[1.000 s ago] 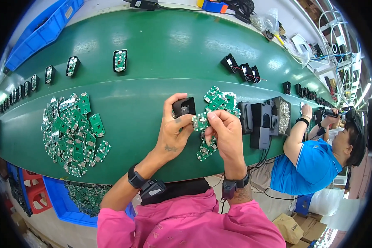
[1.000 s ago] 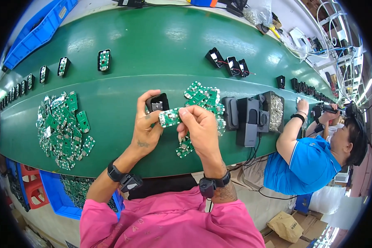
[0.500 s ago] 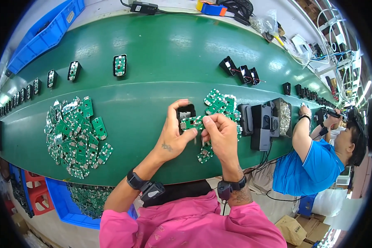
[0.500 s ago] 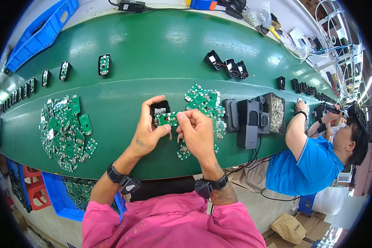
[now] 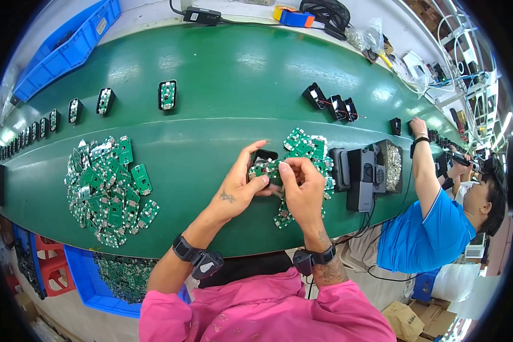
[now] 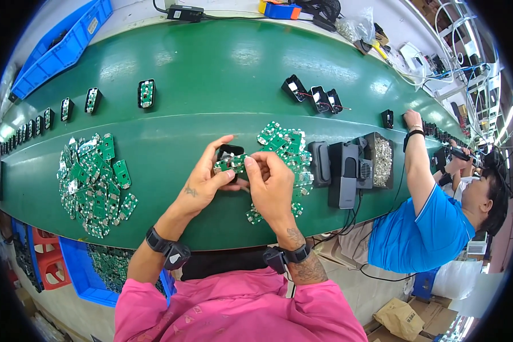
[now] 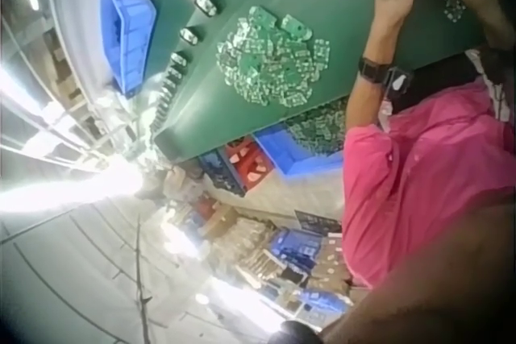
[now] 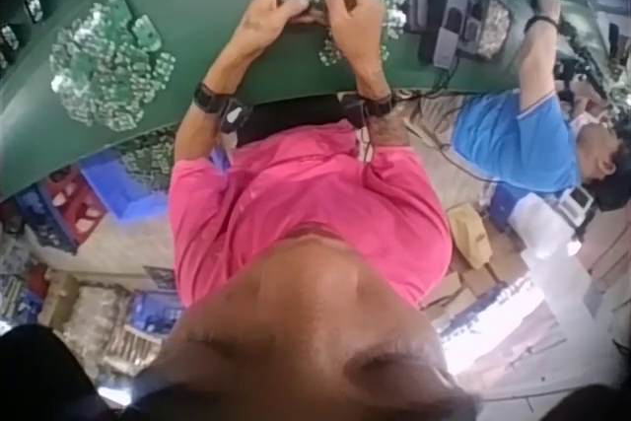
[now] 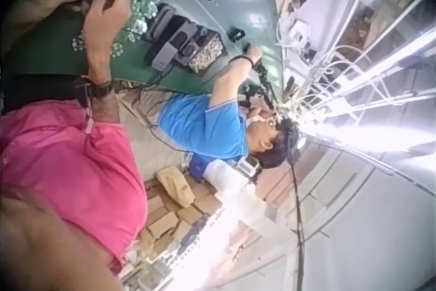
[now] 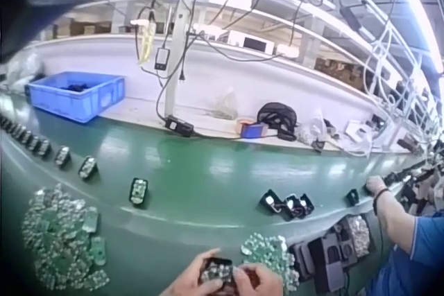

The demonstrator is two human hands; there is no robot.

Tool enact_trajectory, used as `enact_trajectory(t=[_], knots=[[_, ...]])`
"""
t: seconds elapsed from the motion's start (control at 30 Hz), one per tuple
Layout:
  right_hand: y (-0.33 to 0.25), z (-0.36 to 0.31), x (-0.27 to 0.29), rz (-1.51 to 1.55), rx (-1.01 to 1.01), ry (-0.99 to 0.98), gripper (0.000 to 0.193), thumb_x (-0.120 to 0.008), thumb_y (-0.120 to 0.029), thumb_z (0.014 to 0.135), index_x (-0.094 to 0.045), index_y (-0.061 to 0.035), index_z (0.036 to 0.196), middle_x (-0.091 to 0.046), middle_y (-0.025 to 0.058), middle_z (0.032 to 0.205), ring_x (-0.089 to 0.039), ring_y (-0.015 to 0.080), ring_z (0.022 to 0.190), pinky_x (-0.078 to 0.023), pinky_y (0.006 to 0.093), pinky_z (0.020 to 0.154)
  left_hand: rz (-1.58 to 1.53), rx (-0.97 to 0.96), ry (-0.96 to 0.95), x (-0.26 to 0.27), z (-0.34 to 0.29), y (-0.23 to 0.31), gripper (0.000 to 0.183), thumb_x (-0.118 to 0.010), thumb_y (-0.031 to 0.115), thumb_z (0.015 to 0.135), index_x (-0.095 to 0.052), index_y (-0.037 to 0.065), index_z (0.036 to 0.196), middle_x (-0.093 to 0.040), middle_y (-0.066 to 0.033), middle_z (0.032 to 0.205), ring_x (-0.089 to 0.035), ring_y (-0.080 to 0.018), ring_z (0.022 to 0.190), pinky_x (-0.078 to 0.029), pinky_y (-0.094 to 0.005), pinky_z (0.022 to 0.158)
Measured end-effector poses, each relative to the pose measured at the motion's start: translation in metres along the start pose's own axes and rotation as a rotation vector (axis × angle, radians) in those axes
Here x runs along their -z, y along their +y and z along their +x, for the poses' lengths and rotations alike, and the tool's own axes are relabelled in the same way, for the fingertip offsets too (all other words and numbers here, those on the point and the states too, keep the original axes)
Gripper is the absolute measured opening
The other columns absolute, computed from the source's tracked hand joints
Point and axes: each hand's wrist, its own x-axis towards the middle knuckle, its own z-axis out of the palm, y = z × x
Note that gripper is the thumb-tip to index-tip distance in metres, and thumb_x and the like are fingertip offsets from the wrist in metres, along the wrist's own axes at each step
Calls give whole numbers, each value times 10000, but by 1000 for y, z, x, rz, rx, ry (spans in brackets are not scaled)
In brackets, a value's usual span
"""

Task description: The person assembles electronic devices by hand, picking up a black plastic housing and a green circuit board, fitting the board into the housing, and pressing them together. The person then places the assembled unit onto the green conveyor belt and repeats the process.

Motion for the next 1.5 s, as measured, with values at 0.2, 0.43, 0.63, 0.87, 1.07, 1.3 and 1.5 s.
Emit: enact_trajectory(t=[0.2,0.43,0.63,0.87,1.07,1.3,1.5], knots=[[-20,-9,5,330,-212,-155,172,-628,-81,971,-693,41,1072,-648,21,725,-573,50,582,-447,191,495,130,7,-68,4,0,-1,589,-484,32,977,-236,116,1505,-598,-101,1000,-622,-138,626,-526,-258,534],[-20,-5,5,466,-324,-342,205,-596,-74,986,-687,56,1115,-636,25,710,-577,65,570,-451,193,502,294,-48,-67,0,-3,-4,552,-480,76,983,-255,83,1487,-563,-43,912,-553,-78,632,-447,-212,519],[-23,-15,-1,382,-188,-255,172,-570,-77,1002,-701,32,1026,-628,17,718,-580,71,601,-447,209,522,312,-115,2,-3,-3,-6,570,-445,17,946,-237,70,1474,-589,-65,872,-587,-117,649,-484,-263,564],[-24,-12,-5,-272,343,-33,110,-623,-70,956,-671,30,946,-644,118,725,-614,219,589,-463,330,544,430,-303,86,-9,-4,-15,584,-495,4,946,-248,68,1472,-529,-187,1183,-614,-176,695,-534,-316,637],[-34,9,16,-336,319,-336,84,-626,-53,920,-641,20,880,-616,151,719,-611,311,613,-457,380,557,407,-239,98,-5,-8,1,599,-486,-43,947,-253,74,1486,-568,-138,1144,-596,-145,735,-514,-283,638],[-48,23,36,-441,316,-587,87,-623,-63,896,-636,19,871,-616,162,726,-618,349,656,-475,408,596,574,-274,-44,0,-11,7,616,-500,-60,936,-287,94,1493,-556,-136,1155,-593,-164,739,-518,-317,676],[-48,24,38,-532,328,-645,89,-620,-69,880,-623,15,850,-625,177,741,-628,374,689,-487,439,618,827,-418,-59,-1,-9,3,660,-528,-83,875,-288,115,1456,-462,-251,1318,-600,-513,985,-524,-540,797]])
